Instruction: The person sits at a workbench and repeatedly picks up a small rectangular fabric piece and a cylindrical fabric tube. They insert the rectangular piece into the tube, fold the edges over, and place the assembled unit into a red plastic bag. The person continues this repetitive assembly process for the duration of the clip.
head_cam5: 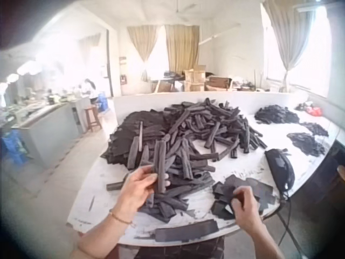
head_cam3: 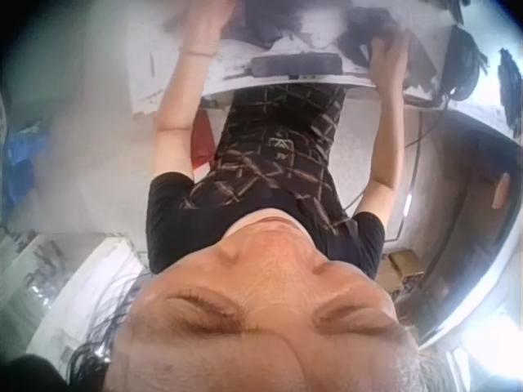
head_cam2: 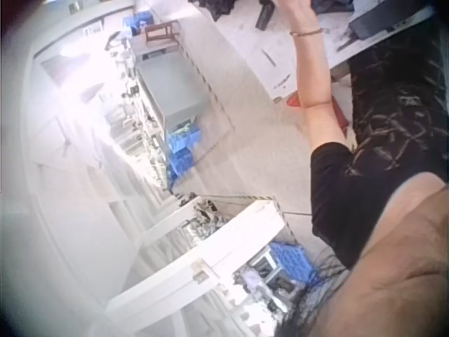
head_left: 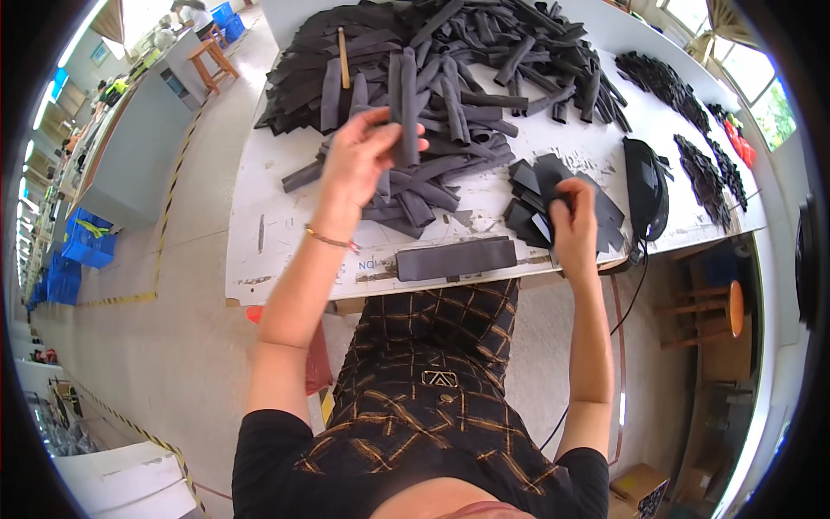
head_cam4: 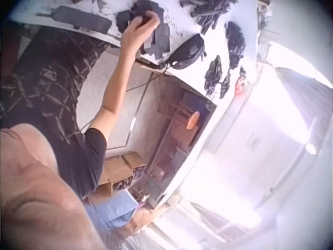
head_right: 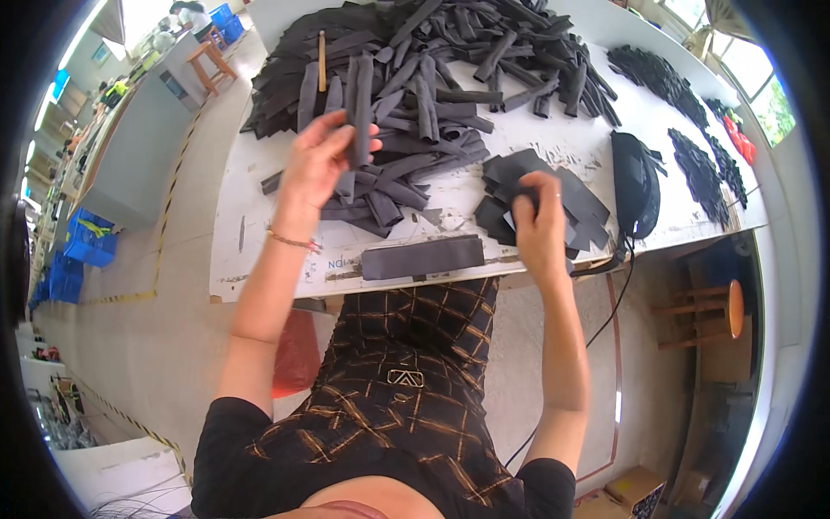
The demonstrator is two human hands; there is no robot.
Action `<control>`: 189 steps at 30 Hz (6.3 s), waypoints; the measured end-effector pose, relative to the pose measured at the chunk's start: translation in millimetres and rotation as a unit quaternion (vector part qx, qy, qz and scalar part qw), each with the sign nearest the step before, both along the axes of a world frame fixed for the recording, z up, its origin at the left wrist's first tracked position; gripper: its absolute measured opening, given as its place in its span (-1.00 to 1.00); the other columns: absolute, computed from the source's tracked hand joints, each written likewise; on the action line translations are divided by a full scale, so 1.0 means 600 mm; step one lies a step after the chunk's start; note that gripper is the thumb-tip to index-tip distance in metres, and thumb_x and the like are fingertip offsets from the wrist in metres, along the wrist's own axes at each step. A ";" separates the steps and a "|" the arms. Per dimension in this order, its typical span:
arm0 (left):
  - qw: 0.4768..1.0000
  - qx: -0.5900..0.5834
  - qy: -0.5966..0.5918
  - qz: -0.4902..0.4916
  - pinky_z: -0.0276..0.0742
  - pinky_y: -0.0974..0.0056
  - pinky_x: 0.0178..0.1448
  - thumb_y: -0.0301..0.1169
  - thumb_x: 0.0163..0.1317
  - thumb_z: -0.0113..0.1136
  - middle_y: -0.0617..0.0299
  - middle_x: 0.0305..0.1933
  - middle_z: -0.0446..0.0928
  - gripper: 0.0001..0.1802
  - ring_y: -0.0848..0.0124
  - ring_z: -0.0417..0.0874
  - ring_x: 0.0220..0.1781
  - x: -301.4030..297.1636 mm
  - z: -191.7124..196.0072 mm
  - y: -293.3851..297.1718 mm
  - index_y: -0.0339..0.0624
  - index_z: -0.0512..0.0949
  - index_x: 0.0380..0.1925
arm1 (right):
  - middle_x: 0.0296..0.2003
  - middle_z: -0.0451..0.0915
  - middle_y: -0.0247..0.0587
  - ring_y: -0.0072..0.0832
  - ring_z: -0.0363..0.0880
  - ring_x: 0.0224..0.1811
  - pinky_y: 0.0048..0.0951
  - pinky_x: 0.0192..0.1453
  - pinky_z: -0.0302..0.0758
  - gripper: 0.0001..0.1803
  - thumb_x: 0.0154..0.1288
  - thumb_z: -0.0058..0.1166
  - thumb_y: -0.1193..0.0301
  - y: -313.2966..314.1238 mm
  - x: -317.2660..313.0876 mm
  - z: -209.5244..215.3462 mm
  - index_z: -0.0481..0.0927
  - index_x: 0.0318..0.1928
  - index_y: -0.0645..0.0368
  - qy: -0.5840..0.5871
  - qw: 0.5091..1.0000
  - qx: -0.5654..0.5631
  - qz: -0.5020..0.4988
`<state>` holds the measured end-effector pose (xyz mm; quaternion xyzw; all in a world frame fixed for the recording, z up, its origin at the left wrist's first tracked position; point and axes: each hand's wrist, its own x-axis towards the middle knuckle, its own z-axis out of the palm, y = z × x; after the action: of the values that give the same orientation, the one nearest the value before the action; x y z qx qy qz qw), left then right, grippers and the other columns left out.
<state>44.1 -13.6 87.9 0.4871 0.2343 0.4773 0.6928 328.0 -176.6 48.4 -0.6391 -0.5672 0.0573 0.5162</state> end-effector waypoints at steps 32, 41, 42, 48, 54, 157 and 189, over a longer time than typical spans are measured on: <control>0.986 -0.151 -0.056 -0.035 0.80 0.30 -0.18 -0.44 0.31 0.29 0.07 -0.18 0.69 -0.82 0.34 0.76 -0.18 0.082 -0.017 -0.080 -0.32 0.60 -0.17 | -0.08 0.51 -0.28 -0.31 0.47 -0.09 -0.21 0.03 0.39 -0.51 0.15 0.28 0.46 0.000 -0.129 0.076 0.56 0.13 0.18 -0.395 0.912 0.108 -0.008; 0.981 -0.162 -0.061 -0.092 0.82 0.12 -0.10 -0.47 0.31 0.27 -0.02 -0.16 0.68 -0.78 0.21 0.77 -0.18 0.071 -0.009 -0.067 -0.42 0.58 -0.15 | -0.10 0.53 -0.31 -0.33 0.48 -0.12 -0.23 0.02 0.40 -0.53 0.13 0.28 0.48 -0.001 -0.111 0.091 0.59 0.11 0.18 -0.365 0.925 0.098 0.043; 0.978 -0.167 -0.060 -0.105 0.82 0.12 -0.10 -0.47 0.31 0.26 -0.02 -0.16 0.68 -0.78 0.21 0.77 -0.18 0.068 -0.013 -0.061 -0.42 0.58 -0.14 | -0.10 0.54 -0.33 -0.34 0.48 -0.13 -0.24 0.01 0.40 -0.54 0.12 0.27 0.50 0.000 -0.109 0.092 0.60 0.10 0.17 -0.369 0.922 0.105 0.048; 0.975 -0.168 -0.076 -0.124 0.82 0.10 -0.09 -0.49 0.28 0.30 0.00 -0.19 0.68 -0.81 0.21 0.77 -0.19 0.068 -0.019 -0.064 -0.40 0.58 -0.18 | -0.09 0.54 -0.31 -0.34 0.50 -0.09 -0.25 0.04 0.42 -0.51 0.09 0.27 0.52 -0.005 -0.101 0.090 0.60 0.10 0.21 -0.431 0.894 0.108 0.053; 0.999 -0.015 -0.030 0.024 0.74 0.28 -0.13 -0.58 0.15 0.39 0.06 -0.26 0.70 -0.77 0.31 0.75 -0.20 0.104 -0.030 -0.127 -0.43 0.59 -0.21 | -0.02 0.48 -0.19 -0.26 0.50 -0.04 -0.19 0.05 0.41 -0.43 0.15 0.26 0.50 0.007 -0.142 0.061 0.50 0.22 0.25 -0.396 0.911 0.113 -0.001; 0.957 -0.069 -0.269 0.089 0.73 0.10 0.08 -0.43 0.37 0.23 0.11 -0.24 0.71 -0.89 0.25 0.77 -0.18 0.057 -0.084 -0.102 -0.25 0.65 -0.24 | -0.40 0.57 -0.20 -0.42 0.52 -0.41 -0.48 -0.29 0.46 -0.87 0.17 0.29 0.67 -0.007 -0.155 0.024 0.58 -0.32 0.26 0.007 0.979 0.203 0.024; 0.982 -0.054 -0.175 0.040 0.72 0.06 0.03 -0.34 0.44 0.14 -0.08 -0.12 0.68 -0.71 0.03 0.74 -0.05 0.039 -0.039 -0.110 -0.37 0.58 -0.02 | -0.49 0.35 -0.61 -0.80 0.19 -0.42 -0.69 -0.34 0.13 -0.78 0.41 0.21 0.38 -0.024 -0.137 -0.023 0.57 -0.37 0.23 0.300 0.951 0.039 0.070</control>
<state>67.4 -79.7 64.8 0.3483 0.1543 0.5688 0.7289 245.5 -191.2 34.6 -0.5309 -0.4313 0.2598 0.6817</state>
